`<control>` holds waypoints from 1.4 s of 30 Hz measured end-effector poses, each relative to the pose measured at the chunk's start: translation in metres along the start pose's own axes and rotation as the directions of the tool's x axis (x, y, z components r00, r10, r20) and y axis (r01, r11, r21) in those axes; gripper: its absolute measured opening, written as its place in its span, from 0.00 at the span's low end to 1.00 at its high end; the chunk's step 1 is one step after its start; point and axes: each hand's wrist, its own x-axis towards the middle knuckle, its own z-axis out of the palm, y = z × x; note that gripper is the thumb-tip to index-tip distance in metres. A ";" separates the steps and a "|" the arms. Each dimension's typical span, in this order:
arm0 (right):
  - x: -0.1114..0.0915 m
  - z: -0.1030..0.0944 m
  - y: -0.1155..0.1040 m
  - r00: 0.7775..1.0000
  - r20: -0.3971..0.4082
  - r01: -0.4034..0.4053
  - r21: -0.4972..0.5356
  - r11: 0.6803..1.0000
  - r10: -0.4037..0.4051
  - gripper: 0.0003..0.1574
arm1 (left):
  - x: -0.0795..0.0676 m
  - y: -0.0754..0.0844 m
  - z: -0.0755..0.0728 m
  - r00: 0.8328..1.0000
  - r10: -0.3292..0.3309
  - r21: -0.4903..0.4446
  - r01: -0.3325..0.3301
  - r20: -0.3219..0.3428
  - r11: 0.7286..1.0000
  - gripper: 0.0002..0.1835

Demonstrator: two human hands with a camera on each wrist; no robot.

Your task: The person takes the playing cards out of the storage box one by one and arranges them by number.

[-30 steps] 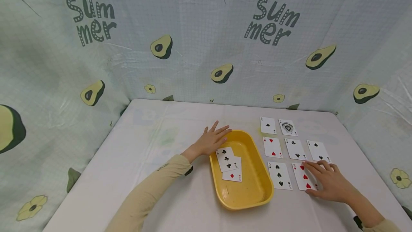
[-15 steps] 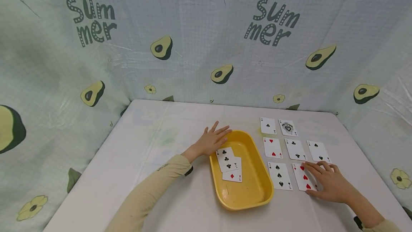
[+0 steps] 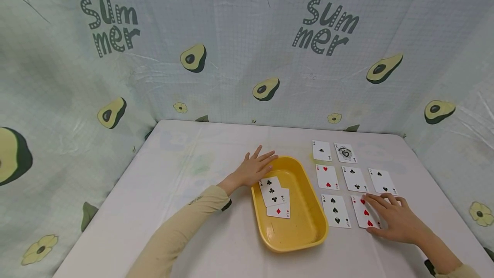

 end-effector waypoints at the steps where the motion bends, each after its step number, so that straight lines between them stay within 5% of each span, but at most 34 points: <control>1: 0.000 0.000 0.000 1.000 0.001 -0.003 0.001 1.000 0.003 0.52 | 0.000 0.000 0.000 1.000 0.000 -0.002 0.000 -0.001 1.000 0.25; 13: 0.025 -0.013 -0.020 0.999 0.039 -0.021 0.053 0.998 0.019 0.51 | -0.001 0.001 -0.001 1.000 0.004 -0.010 -0.004 -0.005 1.000 0.25; 20: 0.056 -0.034 -0.039 0.996 -0.038 0.089 0.076 0.993 -0.087 0.50 | -0.001 0.001 0.000 1.000 -0.001 -0.002 0.001 -0.006 1.000 0.25; 28: 0.086 -0.041 -0.066 0.950 -0.137 0.292 0.077 0.953 -0.280 0.46 | -0.001 0.002 0.000 1.000 0.003 -0.008 -0.003 -0.009 1.000 0.24; 42: 0.118 -0.033 -0.102 0.922 -0.059 0.387 0.078 0.919 -0.383 0.42 | 0.000 0.003 -0.001 1.000 -0.016 0.008 0.016 -0.002 1.000 0.25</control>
